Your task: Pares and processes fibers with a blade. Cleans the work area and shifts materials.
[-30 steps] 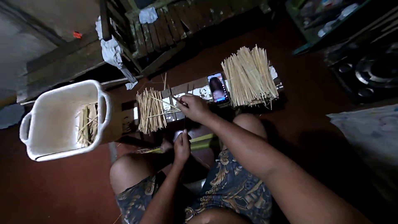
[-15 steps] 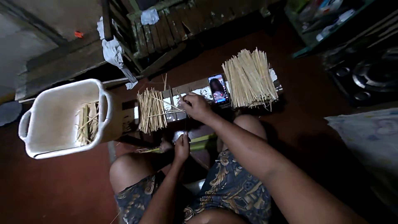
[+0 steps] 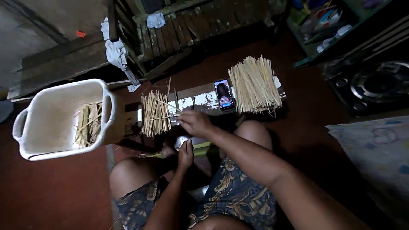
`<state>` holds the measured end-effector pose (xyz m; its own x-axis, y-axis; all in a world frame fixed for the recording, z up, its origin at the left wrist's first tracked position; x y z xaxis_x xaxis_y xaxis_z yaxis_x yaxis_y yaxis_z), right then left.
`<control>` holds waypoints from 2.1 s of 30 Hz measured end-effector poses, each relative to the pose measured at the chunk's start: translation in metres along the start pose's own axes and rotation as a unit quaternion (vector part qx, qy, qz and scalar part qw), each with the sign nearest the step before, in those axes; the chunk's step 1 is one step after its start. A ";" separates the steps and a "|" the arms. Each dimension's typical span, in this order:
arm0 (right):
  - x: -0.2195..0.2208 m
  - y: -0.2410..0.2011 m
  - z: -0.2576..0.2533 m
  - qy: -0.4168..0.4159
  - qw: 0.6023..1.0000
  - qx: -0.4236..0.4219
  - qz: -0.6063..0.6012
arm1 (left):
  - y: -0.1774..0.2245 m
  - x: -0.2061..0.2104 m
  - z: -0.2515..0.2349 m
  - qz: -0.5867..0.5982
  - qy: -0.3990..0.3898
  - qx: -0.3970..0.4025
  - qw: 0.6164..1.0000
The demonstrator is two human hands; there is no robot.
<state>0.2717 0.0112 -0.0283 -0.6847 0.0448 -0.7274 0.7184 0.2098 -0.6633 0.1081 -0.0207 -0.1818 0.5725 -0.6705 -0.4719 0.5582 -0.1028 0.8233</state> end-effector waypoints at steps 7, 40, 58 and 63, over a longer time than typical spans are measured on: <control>-0.055 0.031 0.008 0.179 0.974 0.088 -0.104 | -0.006 0.001 -0.001 -0.012 -0.012 -0.014 1.000; -0.037 0.049 -0.023 0.103 0.962 0.127 -0.219 | 0.015 -0.042 0.121 -0.184 -0.255 -0.132 0.940; -0.018 0.051 -0.028 0.044 0.973 0.149 -0.172 | -0.005 -0.015 0.095 -0.275 -0.373 -0.233 0.855; -0.023 0.057 -0.032 0.027 0.967 0.183 -0.176 | -0.002 -0.012 0.095 -0.278 -0.386 -0.230 0.849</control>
<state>0.3244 0.0539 -0.0442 -0.8931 0.0868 -0.4413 0.4278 -0.1386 -0.8932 0.0429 -0.0824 -0.1476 -0.3211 -0.9126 -0.2531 0.8908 -0.3818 0.2465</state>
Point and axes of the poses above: each hand's wrist, its own z-axis away from the middle knuckle, its own x-axis out of the palm, y = z × x, the point moved 6 cm from there along -z, towards the middle knuckle, and after that the axes turned 14 degrees about -y, right-handed, at the moved point
